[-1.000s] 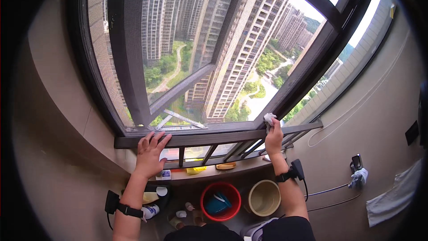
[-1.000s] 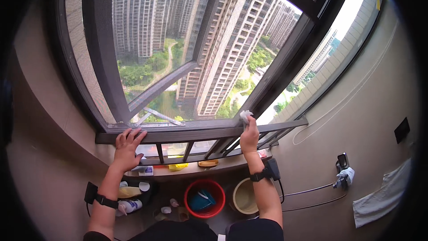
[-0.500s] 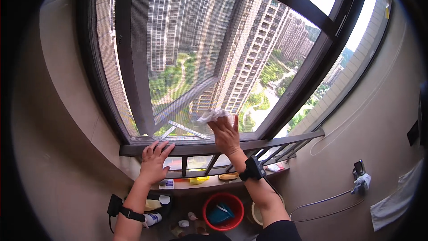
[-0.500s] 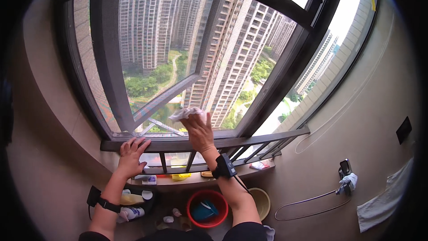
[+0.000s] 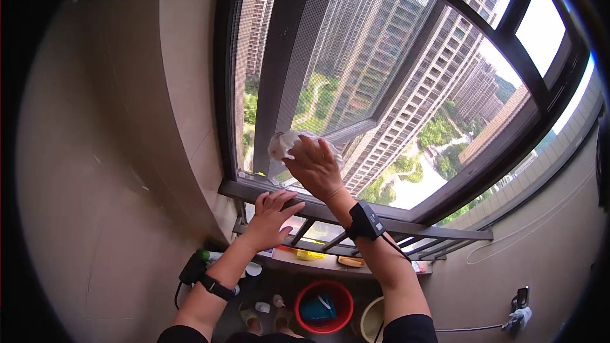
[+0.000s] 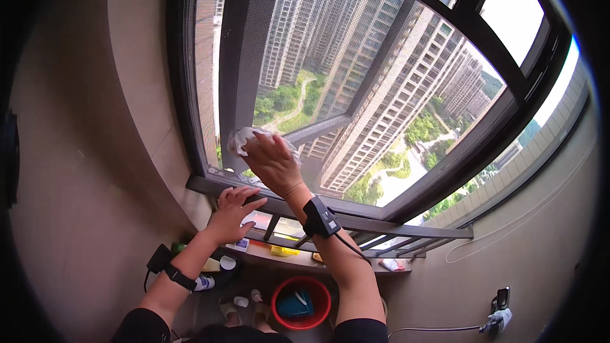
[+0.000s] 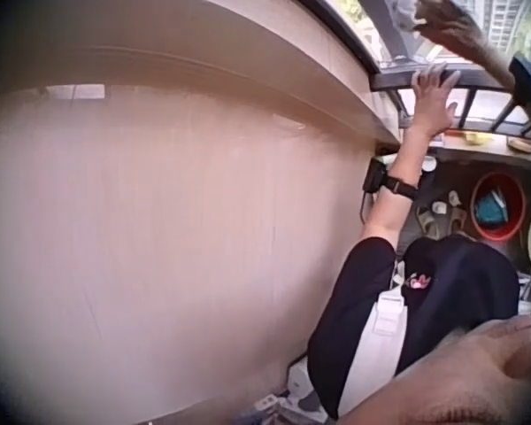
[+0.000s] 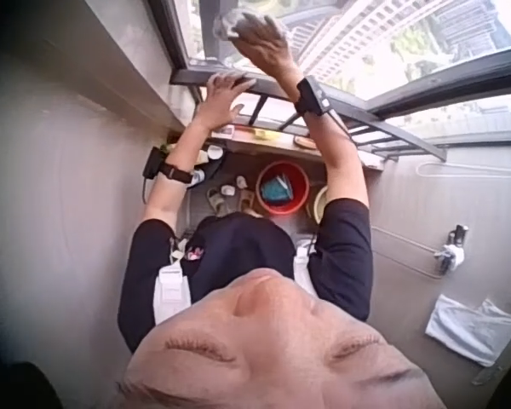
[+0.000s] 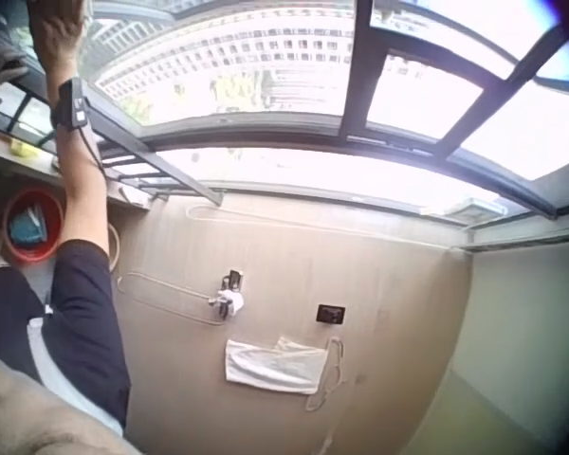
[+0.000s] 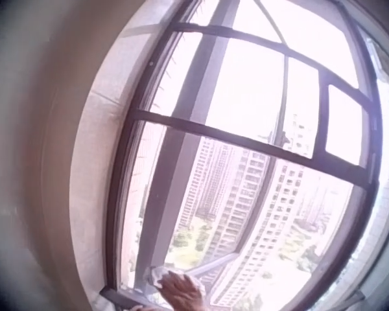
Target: Cleaning window glass and frames using a wet cloth and organizing cleaning supplies in a bathroom balcony area.
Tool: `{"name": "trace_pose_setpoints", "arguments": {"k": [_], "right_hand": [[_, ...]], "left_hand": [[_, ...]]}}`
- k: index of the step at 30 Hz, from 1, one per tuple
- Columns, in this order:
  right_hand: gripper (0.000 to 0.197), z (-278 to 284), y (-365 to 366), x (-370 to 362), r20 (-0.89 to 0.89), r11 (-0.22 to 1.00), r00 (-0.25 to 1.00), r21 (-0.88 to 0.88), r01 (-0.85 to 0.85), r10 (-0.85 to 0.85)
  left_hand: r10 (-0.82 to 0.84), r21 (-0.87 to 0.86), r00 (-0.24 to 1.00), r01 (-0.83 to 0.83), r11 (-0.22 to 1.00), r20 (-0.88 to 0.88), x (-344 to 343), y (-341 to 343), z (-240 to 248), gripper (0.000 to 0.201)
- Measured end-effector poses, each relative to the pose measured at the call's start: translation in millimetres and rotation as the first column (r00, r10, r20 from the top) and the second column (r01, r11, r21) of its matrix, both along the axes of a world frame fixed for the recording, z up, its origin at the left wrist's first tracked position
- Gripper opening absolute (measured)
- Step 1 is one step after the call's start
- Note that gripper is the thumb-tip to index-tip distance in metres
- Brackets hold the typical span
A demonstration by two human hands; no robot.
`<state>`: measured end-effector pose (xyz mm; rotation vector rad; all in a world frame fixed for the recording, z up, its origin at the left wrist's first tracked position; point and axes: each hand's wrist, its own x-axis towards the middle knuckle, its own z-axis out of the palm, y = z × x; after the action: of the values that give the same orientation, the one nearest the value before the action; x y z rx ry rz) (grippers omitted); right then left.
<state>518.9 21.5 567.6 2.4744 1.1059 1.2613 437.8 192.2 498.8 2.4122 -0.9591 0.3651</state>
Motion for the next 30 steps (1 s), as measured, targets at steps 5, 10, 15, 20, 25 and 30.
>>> {"name": "trace_pose_setpoints", "arguments": {"k": [5,10,15,20,25,30], "right_hand": [[0.042,45,-9,21,0.224,0.995,0.974,-0.086,0.043,-0.023],[0.037,70,56,24,0.142,0.961,0.99,0.272,-0.044,0.005],[0.04,-54,2,19,-0.383,0.915,0.901,-0.253,-0.314,0.204],[0.029,4,15,34,0.111,0.783,0.938,-0.587,-0.205,0.328],[0.037,21,43,35,-0.067,0.908,0.931,-0.206,-0.365,0.359],[0.037,-27,-122,-10,-0.75,0.816,0.642,-0.466,-0.342,-0.159]], "left_hand": [[0.097,-0.204,0.995,-0.095,0.974,0.002,-51,11,-7,0.042],[0.047,-0.326,0.987,-0.096,0.94,-0.156,-89,20,-54,0.032],[-0.059,-0.371,0.948,-0.064,0.926,-0.312,-109,46,-72,0.024],[0.087,-0.405,0.908,-0.266,0.875,-0.409,-129,86,-104,0.021],[-0.008,-0.421,0.866,-0.235,0.876,-0.501,-126,55,-78,0.02],[-0.019,-0.359,0.853,-0.199,0.912,-0.522,-134,73,-98,0.021]]}}
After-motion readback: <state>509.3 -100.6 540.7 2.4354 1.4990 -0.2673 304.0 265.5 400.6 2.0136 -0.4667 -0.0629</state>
